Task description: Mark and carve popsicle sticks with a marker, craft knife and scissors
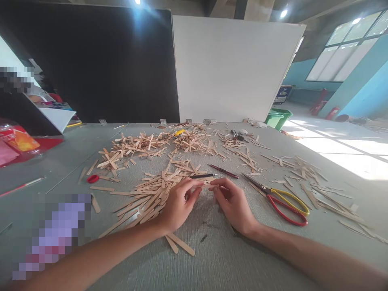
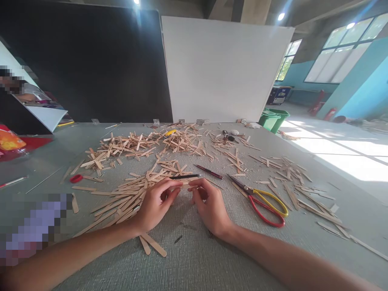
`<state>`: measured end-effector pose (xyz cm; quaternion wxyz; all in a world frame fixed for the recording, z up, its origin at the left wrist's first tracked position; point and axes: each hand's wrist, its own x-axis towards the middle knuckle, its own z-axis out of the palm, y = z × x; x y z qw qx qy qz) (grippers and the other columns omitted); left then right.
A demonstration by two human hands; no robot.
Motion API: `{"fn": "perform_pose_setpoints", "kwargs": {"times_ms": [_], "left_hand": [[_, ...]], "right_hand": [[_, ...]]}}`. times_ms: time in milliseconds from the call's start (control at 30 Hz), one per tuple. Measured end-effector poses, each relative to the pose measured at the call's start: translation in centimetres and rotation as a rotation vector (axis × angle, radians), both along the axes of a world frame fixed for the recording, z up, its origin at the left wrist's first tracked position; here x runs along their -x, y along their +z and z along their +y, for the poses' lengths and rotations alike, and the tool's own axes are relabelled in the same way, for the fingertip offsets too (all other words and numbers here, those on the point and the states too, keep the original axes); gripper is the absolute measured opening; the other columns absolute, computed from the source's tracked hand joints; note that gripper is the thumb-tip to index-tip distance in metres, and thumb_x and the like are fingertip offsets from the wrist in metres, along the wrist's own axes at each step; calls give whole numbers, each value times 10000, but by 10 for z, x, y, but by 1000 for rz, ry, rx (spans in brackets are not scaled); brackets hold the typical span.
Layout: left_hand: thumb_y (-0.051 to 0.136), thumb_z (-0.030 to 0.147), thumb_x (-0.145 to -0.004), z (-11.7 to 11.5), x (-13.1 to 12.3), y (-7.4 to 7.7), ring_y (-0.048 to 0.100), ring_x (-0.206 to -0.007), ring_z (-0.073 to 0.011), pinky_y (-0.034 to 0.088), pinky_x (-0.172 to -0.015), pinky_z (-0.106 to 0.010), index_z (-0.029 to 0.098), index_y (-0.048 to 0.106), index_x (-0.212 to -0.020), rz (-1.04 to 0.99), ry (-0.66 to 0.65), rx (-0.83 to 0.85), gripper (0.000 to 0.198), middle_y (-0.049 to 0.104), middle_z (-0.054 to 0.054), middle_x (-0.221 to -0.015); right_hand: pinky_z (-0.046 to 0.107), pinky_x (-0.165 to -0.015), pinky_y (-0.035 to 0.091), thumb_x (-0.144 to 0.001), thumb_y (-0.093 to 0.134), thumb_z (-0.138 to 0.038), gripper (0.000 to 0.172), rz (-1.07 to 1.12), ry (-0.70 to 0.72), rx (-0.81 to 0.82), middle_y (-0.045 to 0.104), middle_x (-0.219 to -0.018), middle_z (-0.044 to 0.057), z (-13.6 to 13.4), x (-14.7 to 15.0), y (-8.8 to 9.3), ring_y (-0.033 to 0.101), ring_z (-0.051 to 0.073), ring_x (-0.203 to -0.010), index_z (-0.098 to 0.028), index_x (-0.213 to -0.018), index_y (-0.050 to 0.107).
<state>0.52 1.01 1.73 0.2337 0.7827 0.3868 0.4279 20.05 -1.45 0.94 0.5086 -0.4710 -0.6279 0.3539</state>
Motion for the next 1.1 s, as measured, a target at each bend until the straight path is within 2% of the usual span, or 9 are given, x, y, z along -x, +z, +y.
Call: {"fn": "perform_pose_setpoints", "kwargs": {"times_ms": [367,500,633,700,767,833,900,1000,1100], "left_hand": [[648,319,-982,-1,-2,7,560,-604,-127,421,-582,-232,194,743,-946,-15,12,83,161,727,-15,-787],[640,344,-987,-2,0,3,601,-605,-142,430,-563,-235,181,765,-1008,-9,-44,127,207,746,-31,-770],[613,335,-1001,-2,1,0,650,-671,-165,478,-624,-257,173,763,-1115,-4,-60,137,249,773,-59,-847],[561,381,-1031,-3,0,8,629,-621,-153,481,-592,-254,164,735,-1160,-63,-68,262,306,757,-52,-829],[516,447,-1052,-5,-1,22,558,-523,-123,451,-520,-242,148,679,-1231,-135,-85,406,385,732,-35,-807],[524,452,-1054,-8,-1,40,527,-510,-105,443,-526,-236,135,638,-1258,-152,-112,478,394,722,-29,-806],[533,440,-1055,-13,-1,56,499,-520,-91,441,-538,-225,141,629,-1243,-193,-154,510,366,686,-6,-790],[481,421,-1079,-23,1,76,454,-533,-72,366,-498,-194,167,649,-1188,-268,-192,561,324,604,24,-768],[525,400,-1054,-33,2,95,399,-527,-66,313,-471,-185,179,658,-1221,-349,-188,648,307,510,51,-722]], "right_hand": [[269,-651,513,-969,521,-232,154,-54,3,-44,712,-848,29,-1,0,0,658,151,-677,-205,-1050,650],[268,-638,516,-971,516,-226,156,-98,-2,-76,714,-854,33,0,0,-4,646,150,-665,-205,-1043,652],[294,-662,540,-1015,454,-251,338,-228,-117,-201,710,-1037,82,-1,-1,2,645,158,-700,-185,-1344,502],[342,-719,548,-1022,460,-275,428,-472,-186,-286,664,-1172,149,-6,-3,13,672,210,-845,-148,-1427,404],[353,-690,520,-1008,508,-275,305,-812,-185,-245,656,-1127,168,-12,-7,26,679,263,-906,-128,-1275,516],[315,-592,441,-979,550,-200,102,-1099,-99,-94,672,-982,126,-20,-12,37,685,249,-804,-151,-1055,597],[293,-537,344,-904,586,-74,96,-1286,53,7,671,-914,97,-26,-16,44,673,211,-727,-162,-934,609],[290,-517,260,-792,559,59,244,-1333,190,15,671,-901,91,-29,-19,48,633,166,-685,-156,-904,590],[293,-480,211,-829,479,65,287,-1156,162,98,610,-682,-2,-25,-21,55,484,122,-501,-150,-1008,545]]}}
